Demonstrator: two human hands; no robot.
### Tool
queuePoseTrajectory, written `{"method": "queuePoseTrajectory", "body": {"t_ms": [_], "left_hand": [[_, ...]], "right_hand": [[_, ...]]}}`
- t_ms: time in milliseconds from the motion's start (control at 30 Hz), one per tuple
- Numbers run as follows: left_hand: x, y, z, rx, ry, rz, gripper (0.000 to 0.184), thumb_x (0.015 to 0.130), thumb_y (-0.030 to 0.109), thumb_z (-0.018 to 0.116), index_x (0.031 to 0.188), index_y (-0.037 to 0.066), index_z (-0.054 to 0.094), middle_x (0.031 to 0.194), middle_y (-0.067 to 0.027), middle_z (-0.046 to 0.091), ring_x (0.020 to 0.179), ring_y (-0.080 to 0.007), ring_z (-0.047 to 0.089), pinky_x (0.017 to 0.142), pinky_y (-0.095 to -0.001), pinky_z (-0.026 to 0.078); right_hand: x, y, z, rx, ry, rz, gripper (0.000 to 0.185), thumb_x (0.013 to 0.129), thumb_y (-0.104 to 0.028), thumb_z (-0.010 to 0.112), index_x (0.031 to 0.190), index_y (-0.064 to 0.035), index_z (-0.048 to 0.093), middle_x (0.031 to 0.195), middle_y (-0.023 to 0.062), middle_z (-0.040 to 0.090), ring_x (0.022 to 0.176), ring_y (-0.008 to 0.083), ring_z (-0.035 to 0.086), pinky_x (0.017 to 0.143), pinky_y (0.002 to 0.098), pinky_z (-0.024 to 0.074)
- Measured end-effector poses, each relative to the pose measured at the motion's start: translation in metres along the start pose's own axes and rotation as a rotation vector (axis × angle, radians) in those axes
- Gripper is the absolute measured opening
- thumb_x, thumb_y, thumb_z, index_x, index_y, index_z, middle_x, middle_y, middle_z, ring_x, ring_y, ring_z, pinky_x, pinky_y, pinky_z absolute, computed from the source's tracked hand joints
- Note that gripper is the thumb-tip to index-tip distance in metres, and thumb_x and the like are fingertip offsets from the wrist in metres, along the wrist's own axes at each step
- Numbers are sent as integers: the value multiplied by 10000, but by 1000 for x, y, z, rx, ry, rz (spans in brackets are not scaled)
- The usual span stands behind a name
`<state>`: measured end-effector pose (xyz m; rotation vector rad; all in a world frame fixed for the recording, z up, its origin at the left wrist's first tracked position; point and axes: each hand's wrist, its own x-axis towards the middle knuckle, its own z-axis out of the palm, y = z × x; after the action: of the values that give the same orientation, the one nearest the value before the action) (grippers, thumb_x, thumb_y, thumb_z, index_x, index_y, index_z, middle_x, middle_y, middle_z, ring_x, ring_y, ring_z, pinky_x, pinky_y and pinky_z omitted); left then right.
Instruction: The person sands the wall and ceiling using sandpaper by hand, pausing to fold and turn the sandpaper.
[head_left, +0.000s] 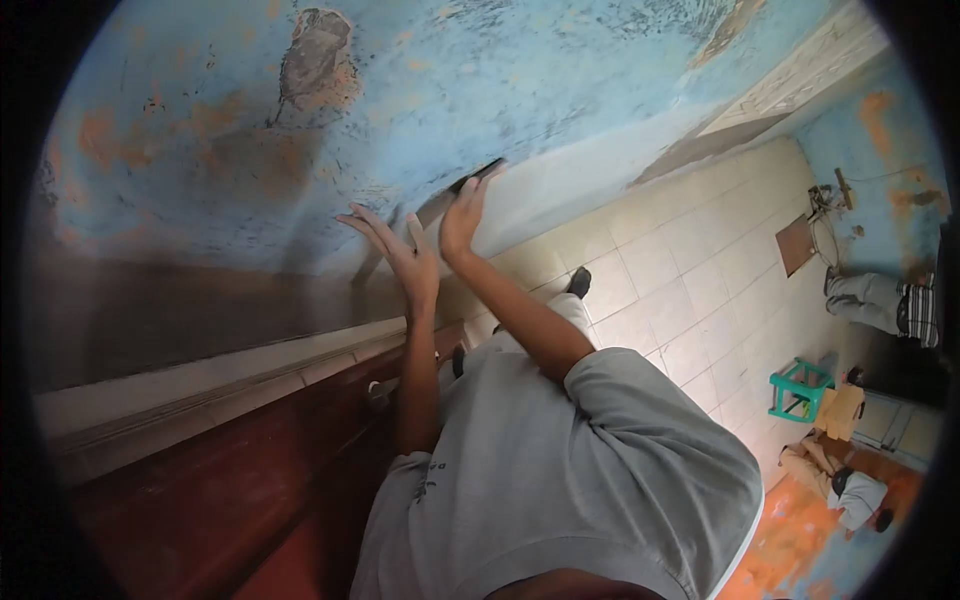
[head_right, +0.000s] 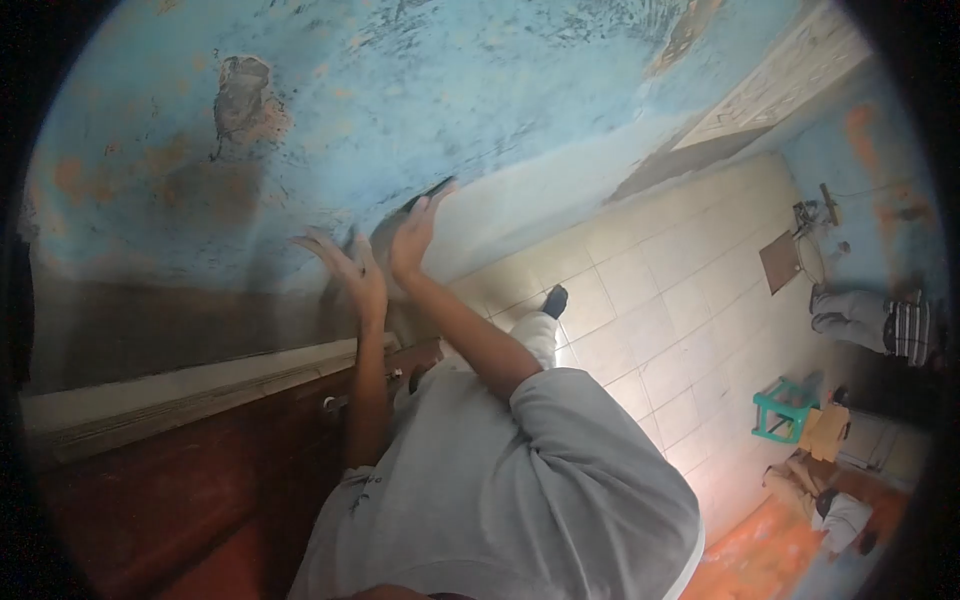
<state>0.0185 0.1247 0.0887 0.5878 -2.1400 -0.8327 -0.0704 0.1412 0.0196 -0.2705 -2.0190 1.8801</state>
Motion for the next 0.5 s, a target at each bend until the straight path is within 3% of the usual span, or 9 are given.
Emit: {"method": "queuePoseTrajectory", "body": {"t_ms": [67, 133, 233, 267, 300, 333, 400, 500], "left_hand": [[3, 6, -2, -52, -7, 12, 801, 1063, 162, 513, 1649, 41, -19, 1662, -312, -195, 1558, -499, 16, 1251, -548, 184], [2, 4, -2, -109, -2, 7, 803, 1066, 165, 510, 1648, 40, -28, 1660, -312, -199, 1558, -497, 11, 1251, -547, 182], [-4, -1, 0, -71, -31, -5, 806, 1071, 171, 504, 1646, 41, -47, 1657, -310, -214, 1560, -492, 2, 1253, -545, 176], [-2, -2, 1, -85, -42, -10, 810, 1073, 175, 504, 1644, 42, -54, 1655, -307, -221, 1560, -491, -2, 1253, -545, 176], [0, -3, 1, -98, -59, -15, 813, 1074, 178, 503, 1643, 42, -61, 1654, -304, -228, 1560, -490, -6, 1253, -545, 176], [0, -6, 1, -90, -70, -11, 813, 1074, 178, 503, 1643, 42, -61, 1654, -304, -228, 1560, -490, -6, 1253, -545, 176], [0, -11, 3, -32, -68, 28, 814, 1076, 187, 504, 1645, 52, -62, 1654, -299, -235, 1559, -492, 2, 1253, -541, 183], [0, -10, 0, -46, -92, 20, 835, 1073, 181, 521, 1646, 67, -75, 1651, -299, -245, 1559, -491, 16, 1252, -538, 179]], "right_hand": [[57, 74, 4, 99, 30, 64, 560, 1122, -285, 365, 1527, 101, 366, 1566, 291, 420, 1457, 395, 400, 1214, 401, 283], [133, 59, -35, 280, 10, 287, 551, 1121, -306, 381, 1478, 111, 431, 1485, 296, 504, 1312, 404, 522, 1136, 427, 372], [114, 51, -42, 155, 6, 196, 560, 1119, -333, 396, 1459, 109, 447, 1414, 291, 558, 1180, 403, 579, 1063, 463, 421], [91, 71, -31, 131, -157, 298, 613, 1128, -306, 342, 1610, 47, 202, 1619, 292, 330, 1488, 404, 346, 1231, 382, 249], [47, 57, -12, 148, -43, 317, 570, 1119, -336, 397, 1518, 71, 409, 1541, 281, 461, 1411, 397, 452, 1185, 409, 318], [24, 40, -9, 151, -36, 330, 570, 1119, -336, 397, 1518, 71, 409, 1541, 281, 461, 1411, 397, 452, 1185, 409, 318], [7, 10, -8, 52, -79, 151, 611, 1120, -275, 385, 1614, 37, 205, 1637, 271, 312, 1516, 389, 308, 1249, 389, 213], [127, 75, -37, -2, -78, 165, 574, 1121, -236, 352, 1609, 35, 218, 1613, 291, 342, 1471, 402, 373, 1222, 405, 275]]}}
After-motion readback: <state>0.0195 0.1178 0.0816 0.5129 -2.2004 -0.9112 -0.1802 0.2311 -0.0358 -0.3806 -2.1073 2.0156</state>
